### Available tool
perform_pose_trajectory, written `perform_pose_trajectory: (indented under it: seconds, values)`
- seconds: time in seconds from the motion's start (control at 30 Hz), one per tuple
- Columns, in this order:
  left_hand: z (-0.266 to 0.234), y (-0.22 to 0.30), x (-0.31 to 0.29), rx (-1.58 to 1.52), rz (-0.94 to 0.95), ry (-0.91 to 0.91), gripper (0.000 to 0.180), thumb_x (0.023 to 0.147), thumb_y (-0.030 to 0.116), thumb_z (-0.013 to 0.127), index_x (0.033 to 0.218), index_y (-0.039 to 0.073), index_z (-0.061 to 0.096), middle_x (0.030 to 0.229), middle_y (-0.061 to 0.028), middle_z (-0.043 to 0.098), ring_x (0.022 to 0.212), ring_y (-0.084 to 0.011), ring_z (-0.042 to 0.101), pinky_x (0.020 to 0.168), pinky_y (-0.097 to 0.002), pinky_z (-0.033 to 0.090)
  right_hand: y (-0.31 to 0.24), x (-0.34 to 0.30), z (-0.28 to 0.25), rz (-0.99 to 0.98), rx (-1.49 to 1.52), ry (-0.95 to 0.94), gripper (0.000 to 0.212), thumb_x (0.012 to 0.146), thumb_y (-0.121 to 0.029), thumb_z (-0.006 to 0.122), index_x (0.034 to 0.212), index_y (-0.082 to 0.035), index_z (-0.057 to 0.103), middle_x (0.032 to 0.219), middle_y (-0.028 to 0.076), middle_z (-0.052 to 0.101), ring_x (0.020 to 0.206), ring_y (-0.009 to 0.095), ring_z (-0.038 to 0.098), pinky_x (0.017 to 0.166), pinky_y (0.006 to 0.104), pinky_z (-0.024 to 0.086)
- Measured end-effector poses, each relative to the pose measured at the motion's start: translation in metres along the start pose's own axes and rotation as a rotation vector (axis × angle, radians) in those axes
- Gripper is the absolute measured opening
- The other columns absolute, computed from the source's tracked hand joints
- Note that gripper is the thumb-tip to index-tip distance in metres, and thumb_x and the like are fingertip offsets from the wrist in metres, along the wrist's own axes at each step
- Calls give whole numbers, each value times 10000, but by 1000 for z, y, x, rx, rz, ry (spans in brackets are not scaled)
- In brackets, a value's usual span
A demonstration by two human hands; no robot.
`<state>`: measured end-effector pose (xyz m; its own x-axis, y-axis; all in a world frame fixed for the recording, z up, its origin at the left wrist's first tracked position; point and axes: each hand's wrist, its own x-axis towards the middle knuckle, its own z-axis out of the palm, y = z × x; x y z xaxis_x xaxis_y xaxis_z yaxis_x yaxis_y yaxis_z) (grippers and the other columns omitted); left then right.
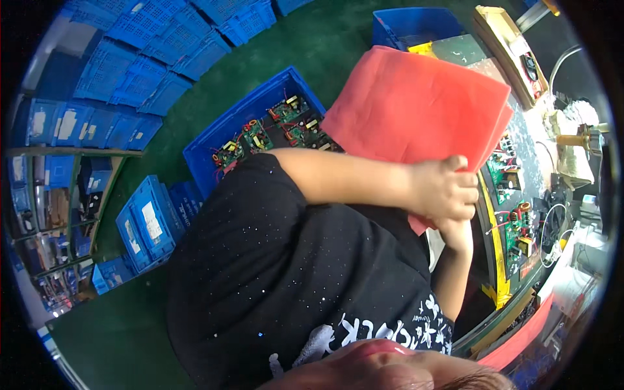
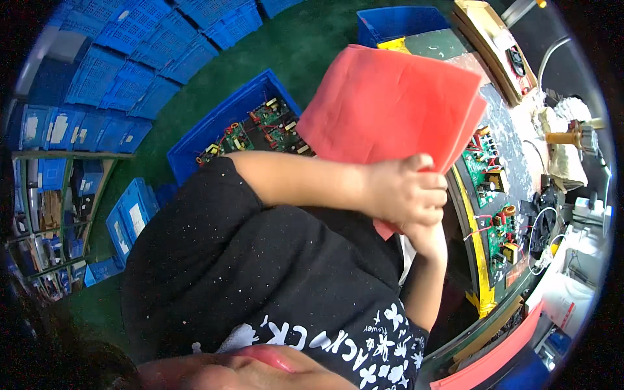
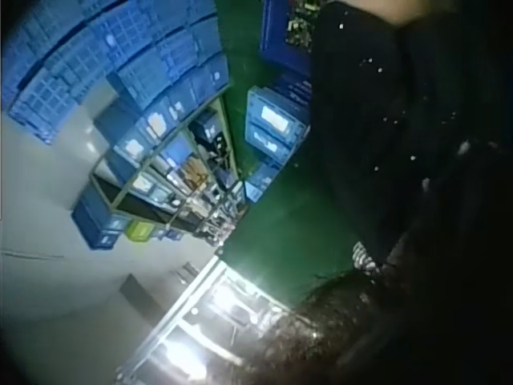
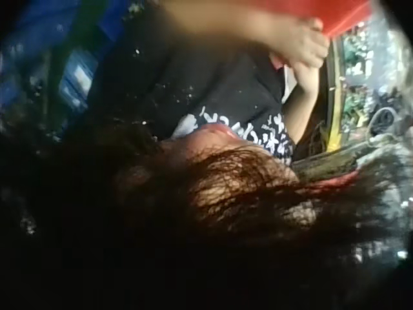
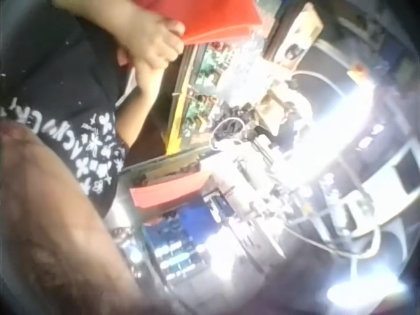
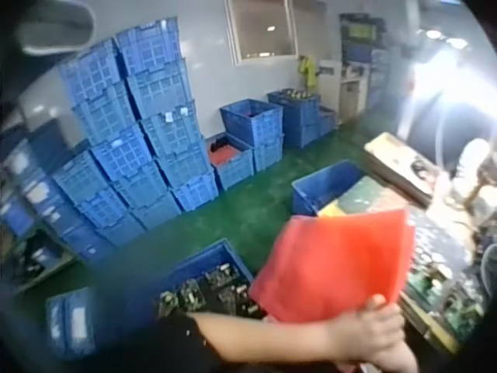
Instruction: The recorder is assembling components onto circuit boards and using an electric screwdriver at a manufacturing workstation.
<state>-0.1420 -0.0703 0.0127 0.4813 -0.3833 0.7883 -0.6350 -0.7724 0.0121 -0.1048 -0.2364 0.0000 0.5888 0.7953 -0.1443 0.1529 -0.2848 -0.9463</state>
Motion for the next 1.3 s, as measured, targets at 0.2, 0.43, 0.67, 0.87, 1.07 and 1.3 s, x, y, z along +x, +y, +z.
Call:
perform_pose_trajectory:
  seconds: [0.2,0.43,0.67,0.87,1.07,1.3]
  values:
    - [-18,10,3,-368,46,44,169,715,230,604,874,179,580,977,-8,547,994,-200,505,839,-394,365,5,-32,-6,77,259,436,319,863,-95,561,1165,-11,507,1052,62,588,940,153,582,810,264,486]
    - [-29,-21,19,-435,127,-14,351,624,107,699,957,132,591,944,-50,586,863,-240,545,696,-391,412,4,-67,-55,229,81,711,293,772,14,490,1048,0,588,924,5,585,847,87,523,758,253,440]
    - [-1,-36,-6,-298,128,253,399,702,126,584,1077,93,451,1079,-142,443,985,-328,445,838,-463,393,21,-145,-77,-228,779,1134,318,870,-54,556,1183,-3,534,1100,64,607,975,141,580,874,307,456]
    - [29,-63,19,-373,50,441,464,740,92,533,1165,10,365,1229,-179,342,1151,-309,344,1040,-458,229,-6,-261,-95,-659,672,1690,304,901,-127,516,1178,-8,480,1125,102,585,952,213,599,826,357,495]
    - [46,-78,35,-356,-141,290,435,738,41,533,1143,12,378,1233,-173,320,1150,-298,332,1047,-456,205,-49,-366,-83,-255,495,2401,220,869,-179,587,1053,-85,511,889,11,576,683,91,553,431,202,395]
    - [78,-97,71,-359,-358,-11,375,881,162,499,1195,-23,415,1176,-153,430,1147,-275,396,1017,-388,274,18,-481,-91,-83,355,2369,268,862,-182,554,1093,-52,513,843,45,572,561,113,507,384,237,318]
